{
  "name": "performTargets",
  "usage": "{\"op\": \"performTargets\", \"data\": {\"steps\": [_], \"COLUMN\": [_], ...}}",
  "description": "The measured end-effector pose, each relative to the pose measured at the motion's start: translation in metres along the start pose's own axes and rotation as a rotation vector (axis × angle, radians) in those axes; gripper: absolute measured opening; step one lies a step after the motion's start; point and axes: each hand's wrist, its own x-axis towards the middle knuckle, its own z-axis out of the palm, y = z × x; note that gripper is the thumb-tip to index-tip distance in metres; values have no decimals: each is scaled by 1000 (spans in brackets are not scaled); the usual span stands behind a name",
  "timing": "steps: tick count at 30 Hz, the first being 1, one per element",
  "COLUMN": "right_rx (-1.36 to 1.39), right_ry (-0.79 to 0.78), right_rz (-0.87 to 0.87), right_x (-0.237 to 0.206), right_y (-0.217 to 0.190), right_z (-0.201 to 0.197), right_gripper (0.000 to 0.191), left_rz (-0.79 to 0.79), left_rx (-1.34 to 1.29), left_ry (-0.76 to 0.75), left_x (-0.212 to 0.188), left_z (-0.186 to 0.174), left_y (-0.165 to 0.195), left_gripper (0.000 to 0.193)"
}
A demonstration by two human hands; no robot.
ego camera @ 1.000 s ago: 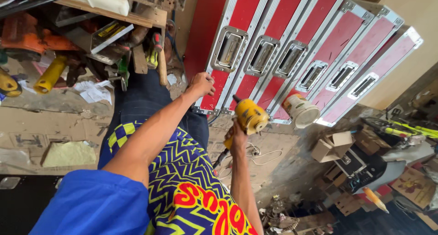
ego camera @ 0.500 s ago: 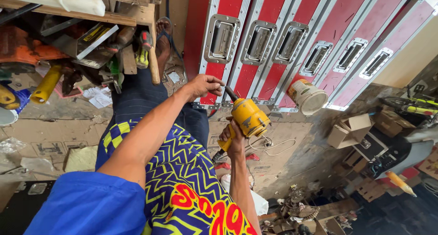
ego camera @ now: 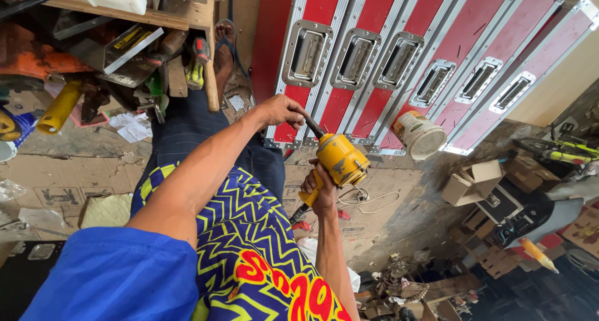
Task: The person uses a pneumatic tool to drive fasteners into metal hardware on several red flight cases. They reach into a white bucket to retrieve screws and drive them into the cases to secure the handles.
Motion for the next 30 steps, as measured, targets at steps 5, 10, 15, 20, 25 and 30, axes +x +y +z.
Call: {"op": "performTargets", "data": {"steps": [5,10,15,20,25,30], "right_rx": [88,48,59,-231,-458,-510], "right_ry": [-158,-173,-16,116,138,191], "right_rz": [108,186,48,-154,-299,-247], "right_x": [1,10,59,93,123,123], "right_y": [-10,-14,17,23,-4,-12], "right_z": [-15,-36,-13,40,81,82], "right_gripper": [36,33,13,16,21,23], "left_rz": [-87,-279,-238,-79,-59,-56], "left_rx": [141,-237,-666,-987,-828,-664], "left_ry": [-203,-185,282,388,458,469], "left_x": [-2,-9,11,25,23,25], "left_z": [-18,-17,2,-11,-27,-28], "left_y": [26,15,-5,20,42,38], "left_gripper": [19,18,45,26,14,6]}}
